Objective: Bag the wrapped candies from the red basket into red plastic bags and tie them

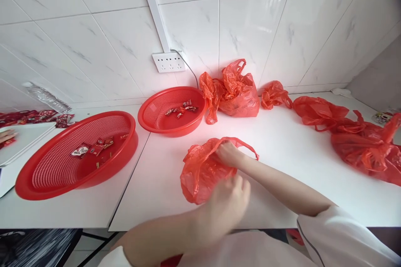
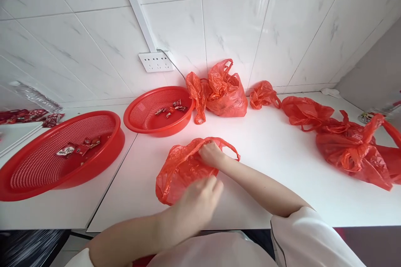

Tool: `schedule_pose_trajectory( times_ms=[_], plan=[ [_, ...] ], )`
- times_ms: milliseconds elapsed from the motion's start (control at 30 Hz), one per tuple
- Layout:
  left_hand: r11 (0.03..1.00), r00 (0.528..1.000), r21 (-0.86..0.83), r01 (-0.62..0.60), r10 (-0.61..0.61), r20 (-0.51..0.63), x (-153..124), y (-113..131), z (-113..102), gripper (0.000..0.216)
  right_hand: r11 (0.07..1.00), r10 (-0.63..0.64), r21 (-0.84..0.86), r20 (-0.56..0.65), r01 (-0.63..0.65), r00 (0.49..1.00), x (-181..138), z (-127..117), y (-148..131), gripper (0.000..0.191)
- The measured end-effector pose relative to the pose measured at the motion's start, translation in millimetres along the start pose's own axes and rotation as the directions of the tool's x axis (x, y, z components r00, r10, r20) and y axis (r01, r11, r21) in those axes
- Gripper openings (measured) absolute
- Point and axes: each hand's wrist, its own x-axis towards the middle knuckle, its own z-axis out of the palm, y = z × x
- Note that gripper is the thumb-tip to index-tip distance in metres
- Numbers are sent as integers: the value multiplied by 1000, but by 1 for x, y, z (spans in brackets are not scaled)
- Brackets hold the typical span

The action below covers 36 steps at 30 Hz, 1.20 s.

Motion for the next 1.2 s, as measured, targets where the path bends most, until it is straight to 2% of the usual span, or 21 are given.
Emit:
schedule_pose_trajectory(
  times_ms=[33,67,100,167,267,367,467,533,567,633,700,767,833,900,967,1033,1133,1200],
  plan=[
    [986,985,52,157,-160,59,5,-10,9,22,1000,-6,0,1,6,1000,2,2,-2,30],
    [955,949,100,279,-290,126,9,-22,19,27,1000,-12,0,2,12,1000,3,3,-4,30],
    [913,891,140,383,-405,206,12,-36,27,28,1000,-23,0,0,23,1000,4,5,-5,30],
    [861,805,167,481,-509,304,13,-65,42,29,999,-45,-5,-16,45,999,3,7,-3,32],
    [864,771,93,495,-487,410,2,-101,56,35,996,-83,-13,-5,83,997,-1,4,9,52],
    [866,765,-10,500,-436,475,-14,-124,60,59,996,-86,-9,78,87,993,-6,-9,30,67],
    [865,711,-14,502,-403,576,-24,-138,57,78,999,-22,28,183,17,983,-10,-29,51,61],
    [871,689,2,491,-390,611,-25,-141,53,79,998,2,60,267,-19,964,-13,-42,59,48],
    [877,694,-1,481,-379,612,-25,-140,51,74,997,8,70,296,-30,955,-14,-47,60,43],
    [897,747,-31,442,-348,566,-21,-134,46,57,994,-27,112,265,-3,964,-17,-55,59,33],
    [929,829,-57,366,-297,474,-18,-125,40,38,972,-135,207,117,109,984,-21,-59,51,23],
    [966,907,-60,252,-214,363,-14,-116,35,28,920,-259,295,-34,257,965,-27,-61,41,20],
    [987,954,-76,141,-115,276,-13,-110,33,30,898,-307,303,-91,321,947,-32,-59,29,23],
    [987,975,-130,89,-60,215,-15,-109,36,49,930,-274,238,-64,281,960,-36,-54,21,45],
    [972,974,-201,120,-76,213,-19,-112,44,75,972,-174,169,46,164,984,-37,-45,20,82],
    [934,943,-275,230,-143,301,-26,-118,55,88,988,-76,143,166,52,983,-35,-33,24,106],
    [812,848,-403,422,-196,492,-37,-129,72,94,977,-34,214,245,-20,969,-31,-14,37,115],
    [700,827,-524,485,-171,536,-43,-135,82,92,955,-65,296,258,-15,964,-29,-4,45,115]
  ],
)
